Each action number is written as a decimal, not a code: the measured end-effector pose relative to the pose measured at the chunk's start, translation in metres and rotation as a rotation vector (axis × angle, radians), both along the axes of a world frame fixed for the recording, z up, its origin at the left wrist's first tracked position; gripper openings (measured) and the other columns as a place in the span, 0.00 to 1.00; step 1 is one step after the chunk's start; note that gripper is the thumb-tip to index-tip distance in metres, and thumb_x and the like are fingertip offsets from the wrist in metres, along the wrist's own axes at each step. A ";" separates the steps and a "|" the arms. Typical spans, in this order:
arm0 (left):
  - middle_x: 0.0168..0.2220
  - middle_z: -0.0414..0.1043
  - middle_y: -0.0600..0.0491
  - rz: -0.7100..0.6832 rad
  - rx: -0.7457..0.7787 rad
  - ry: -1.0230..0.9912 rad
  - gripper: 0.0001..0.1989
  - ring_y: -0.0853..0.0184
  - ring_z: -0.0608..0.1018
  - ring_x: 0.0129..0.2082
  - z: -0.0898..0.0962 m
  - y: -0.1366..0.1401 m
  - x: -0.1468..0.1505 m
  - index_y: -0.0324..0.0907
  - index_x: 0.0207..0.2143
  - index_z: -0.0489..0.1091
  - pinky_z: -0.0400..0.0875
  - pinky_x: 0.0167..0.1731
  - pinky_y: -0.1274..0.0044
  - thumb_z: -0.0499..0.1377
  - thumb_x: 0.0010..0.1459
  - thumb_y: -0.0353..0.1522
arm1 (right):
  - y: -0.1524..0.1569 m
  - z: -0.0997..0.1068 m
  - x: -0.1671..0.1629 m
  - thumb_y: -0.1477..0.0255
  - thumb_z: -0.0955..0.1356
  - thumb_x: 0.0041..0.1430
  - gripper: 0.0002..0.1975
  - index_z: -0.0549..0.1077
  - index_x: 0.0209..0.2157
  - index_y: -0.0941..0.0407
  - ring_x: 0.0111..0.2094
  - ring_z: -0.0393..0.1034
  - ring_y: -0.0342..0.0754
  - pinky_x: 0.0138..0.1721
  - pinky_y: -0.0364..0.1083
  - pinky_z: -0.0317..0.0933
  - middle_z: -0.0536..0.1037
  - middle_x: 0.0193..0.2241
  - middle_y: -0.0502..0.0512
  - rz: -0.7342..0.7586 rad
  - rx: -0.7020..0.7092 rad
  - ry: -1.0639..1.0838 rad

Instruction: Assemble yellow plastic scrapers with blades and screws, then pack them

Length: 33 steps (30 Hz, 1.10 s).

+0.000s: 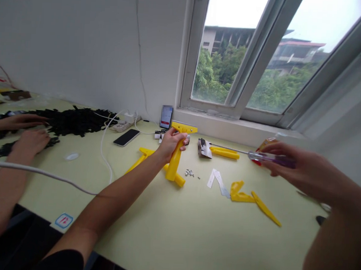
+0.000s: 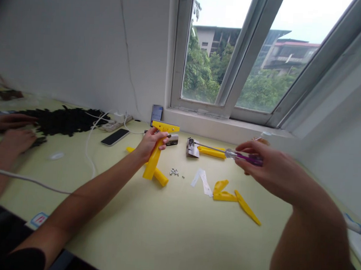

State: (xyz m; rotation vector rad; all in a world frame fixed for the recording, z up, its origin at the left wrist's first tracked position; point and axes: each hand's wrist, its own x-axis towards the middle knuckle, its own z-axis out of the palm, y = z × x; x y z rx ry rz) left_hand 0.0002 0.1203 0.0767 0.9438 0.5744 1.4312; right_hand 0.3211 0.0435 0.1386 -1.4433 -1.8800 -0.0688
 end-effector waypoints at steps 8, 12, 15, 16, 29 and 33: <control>0.32 0.65 0.56 -0.043 0.008 0.031 0.18 0.78 0.68 0.21 -0.004 -0.006 0.007 0.41 0.33 0.62 0.55 0.13 0.87 0.67 0.42 0.26 | -0.015 0.002 -0.049 0.71 0.75 0.50 0.12 0.71 0.35 0.57 0.23 0.77 0.48 0.18 0.43 0.72 0.81 0.30 0.54 0.102 0.520 0.580; 0.33 0.64 0.57 -0.063 0.000 0.049 0.19 0.79 0.67 0.21 -0.005 -0.011 0.012 0.41 0.33 0.61 0.56 0.13 0.86 0.68 0.42 0.27 | -0.013 0.002 -0.052 0.79 0.75 0.47 0.12 0.71 0.31 0.58 0.26 0.79 0.48 0.21 0.39 0.72 0.81 0.26 0.52 0.201 0.642 0.559; 0.32 0.63 0.58 -0.069 -0.003 0.059 0.19 0.79 0.67 0.21 -0.006 -0.014 0.014 0.41 0.32 0.61 0.56 0.13 0.86 0.68 0.42 0.27 | -0.011 0.002 -0.051 0.81 0.75 0.47 0.11 0.71 0.31 0.59 0.27 0.79 0.47 0.20 0.38 0.72 0.81 0.26 0.51 0.248 0.658 0.562; 0.32 0.63 0.58 -0.071 -0.002 0.061 0.19 0.79 0.67 0.21 -0.007 -0.014 0.014 0.41 0.32 0.61 0.56 0.13 0.86 0.68 0.42 0.27 | -0.011 0.002 -0.051 0.81 0.75 0.47 0.11 0.71 0.31 0.59 0.27 0.79 0.47 0.20 0.38 0.72 0.81 0.26 0.51 0.254 0.665 0.560; 0.32 0.64 0.57 -0.084 0.001 0.066 0.18 0.78 0.68 0.21 -0.008 -0.014 0.014 0.41 0.32 0.61 0.56 0.14 0.86 0.68 0.43 0.27 | -0.012 0.001 -0.054 0.77 0.75 0.47 0.11 0.71 0.31 0.58 0.28 0.79 0.51 0.22 0.44 0.74 0.81 0.28 0.53 0.220 0.594 0.519; 0.32 0.64 0.57 -0.075 -0.005 0.073 0.19 0.78 0.68 0.21 -0.006 -0.014 0.015 0.41 0.32 0.61 0.56 0.13 0.86 0.68 0.42 0.27 | -0.017 0.004 -0.061 0.73 0.75 0.48 0.11 0.70 0.30 0.58 0.23 0.77 0.48 0.17 0.42 0.71 0.80 0.26 0.51 0.093 0.556 0.552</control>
